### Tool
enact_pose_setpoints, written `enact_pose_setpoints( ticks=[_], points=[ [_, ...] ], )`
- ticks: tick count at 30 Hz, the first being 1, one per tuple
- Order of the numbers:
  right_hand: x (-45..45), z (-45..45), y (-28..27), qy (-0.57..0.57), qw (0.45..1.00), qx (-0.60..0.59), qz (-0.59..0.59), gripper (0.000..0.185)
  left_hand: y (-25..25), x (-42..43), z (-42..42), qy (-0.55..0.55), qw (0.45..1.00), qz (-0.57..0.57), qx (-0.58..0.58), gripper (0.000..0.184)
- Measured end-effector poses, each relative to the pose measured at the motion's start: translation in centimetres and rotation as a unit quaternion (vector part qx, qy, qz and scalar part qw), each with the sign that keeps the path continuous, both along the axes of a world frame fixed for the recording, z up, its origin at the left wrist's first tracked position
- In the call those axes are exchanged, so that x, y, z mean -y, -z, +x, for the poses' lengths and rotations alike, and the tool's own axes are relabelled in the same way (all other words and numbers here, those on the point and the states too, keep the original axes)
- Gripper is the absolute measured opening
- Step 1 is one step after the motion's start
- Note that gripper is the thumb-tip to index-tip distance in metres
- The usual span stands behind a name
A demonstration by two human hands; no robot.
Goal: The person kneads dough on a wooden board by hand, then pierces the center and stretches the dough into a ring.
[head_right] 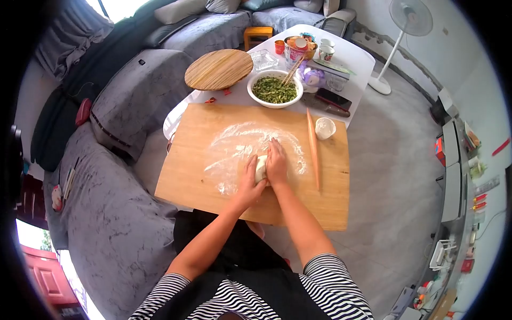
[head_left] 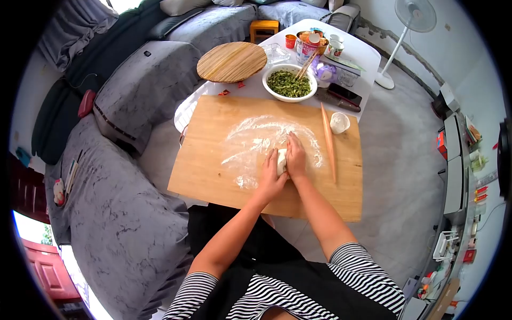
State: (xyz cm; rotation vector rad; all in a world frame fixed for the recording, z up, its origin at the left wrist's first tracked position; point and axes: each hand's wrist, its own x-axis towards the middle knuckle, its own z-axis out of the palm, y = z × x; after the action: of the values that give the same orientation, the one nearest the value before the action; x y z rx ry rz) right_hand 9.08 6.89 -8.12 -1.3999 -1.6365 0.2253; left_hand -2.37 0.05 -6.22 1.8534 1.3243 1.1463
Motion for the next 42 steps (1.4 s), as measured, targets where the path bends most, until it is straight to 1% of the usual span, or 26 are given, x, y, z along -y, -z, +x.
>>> enact_pose_setpoints(
  ticks=[2,3,4,5,6,9,10,12,13,15,18,19,20,21,22,24,26,28,29,31,34,36,38,39,41,42],
  points=[
    [0.4,0.3,-1.3,-0.135,0.958,-0.218,-0.128,0.030,0.9,-0.2,0.3,0.002,1.000,0.021,-0.023,0.070],
    [0.8,0.1,-2.3,-0.137,0.959,-0.218,-0.122,0.030,0.4,-0.1,0.4,0.000,0.999,0.027,-0.025,0.070],
    [1.7,0.1,-3.0,-0.168,0.898,-0.371,-0.167,0.030,-0.3,0.4,0.6,0.008,0.995,0.032,-0.096,0.069],
    [2.7,0.0,-3.3,-0.191,0.809,-0.513,-0.212,0.031,-0.8,0.9,0.6,0.017,0.985,0.032,-0.167,0.068],
    [3.3,-0.1,-3.5,-0.190,0.808,-0.515,-0.214,0.031,-0.9,1.0,0.5,0.018,0.985,0.030,-0.168,0.068],
    [4.5,-1.1,-2.6,-0.100,0.863,-0.458,-0.187,0.030,-1.0,1.3,0.4,0.057,0.974,0.060,-0.210,0.071],
    [4.1,-1.1,-1.9,-0.098,0.862,-0.460,-0.189,0.030,-0.8,1.0,0.2,0.059,0.974,0.056,-0.212,0.071],
    [2.5,-1.2,-0.8,-0.055,0.956,-0.266,-0.109,0.028,-1.1,-0.2,-0.3,0.076,0.974,0.027,-0.209,0.075],
    [1.6,-1.1,-0.7,-0.056,0.957,-0.265,-0.108,0.028,-1.6,-0.6,-0.5,0.076,0.975,0.028,-0.208,0.075],
    [0.2,-0.8,-0.4,-0.022,0.989,-0.119,-0.088,0.027,-2.4,-0.7,-1.0,0.045,0.997,-0.027,-0.053,0.078],
    [-1.8,-0.3,0.5,-0.052,0.997,-0.064,-0.009,0.029,-1.0,-0.2,-0.2,0.003,0.998,0.019,-0.053,0.078],
    [-1.2,-0.4,0.3,-0.055,0.996,-0.064,-0.009,0.029,-0.5,0.4,0.1,0.000,0.998,0.019,-0.053,0.078],
    [-0.7,-0.5,0.0,-0.113,0.953,-0.268,-0.090,0.030,-0.2,0.4,0.4,0.001,0.997,0.014,-0.071,0.077],
    [-0.2,-0.6,-1.0,-0.169,0.858,-0.455,-0.166,0.030,-0.2,0.0,0.5,0.002,0.996,0.011,-0.088,0.077],
    [0.8,-0.7,-1.5,-0.174,0.859,-0.453,-0.164,0.030,-0.6,0.0,0.4,-0.002,0.996,0.015,-0.086,0.077],
    [3.7,-1.0,-1.4,-0.132,0.859,-0.459,-0.185,0.032,-1.0,0.7,0.2,0.054,0.984,0.009,-0.172,0.076],
    [4.8,-1.3,-0.8,-0.100,0.867,-0.447,-0.199,0.033,-1.7,1.3,-0.2,0.077,0.979,0.005,-0.188,0.077],
    [4.1,-1.6,-1.2,-0.055,0.923,-0.355,-0.136,0.028,-1.9,0.6,-0.6,0.097,0.971,0.014,-0.217,0.080],
    [3.3,-1.8,-1.1,-0.055,0.923,-0.355,-0.135,0.028,-2.1,0.1,-1.0,0.097,0.971,0.015,-0.217,0.080],
    [1.5,-2.1,-0.5,-0.011,0.989,-0.140,-0.053,0.027,-2.4,-0.6,-1.9,0.100,0.983,-0.022,-0.155,0.084],
    [-1.0,-1.4,0.2,-0.027,0.995,-0.092,-0.028,0.027,-1.6,-0.3,-1.9,0.057,0.995,-0.025,-0.076,0.089],
    [-1.3,-1.3,0.2,-0.041,0.993,-0.098,-0.048,0.028,-1.6,-0.1,-1.6,0.041,0.996,-0.023,-0.075,0.088],
    [-1.1,-1.2,0.4,-0.130,0.938,-0.298,-0.119,0.028,-1.5,0.1,-1.3,0.026,0.997,-0.018,-0.074,0.087],
    [-0.6,-1.3,-0.1,-0.133,0.939,-0.297,-0.114,0.028,-1.2,0.3,-1.2,0.025,0.996,-0.006,-0.086,0.086],
    [2.4,-1.4,-1.5,-0.137,0.838,-0.488,-0.203,0.030,-0.7,1.3,-1.2,0.037,0.995,-0.012,-0.096,0.083],
    [3.3,-1.6,-2.0,-0.133,0.837,-0.489,-0.206,0.030,-0.8,1.6,-1.1,0.040,0.994,-0.016,-0.096,0.083]
  ],
)
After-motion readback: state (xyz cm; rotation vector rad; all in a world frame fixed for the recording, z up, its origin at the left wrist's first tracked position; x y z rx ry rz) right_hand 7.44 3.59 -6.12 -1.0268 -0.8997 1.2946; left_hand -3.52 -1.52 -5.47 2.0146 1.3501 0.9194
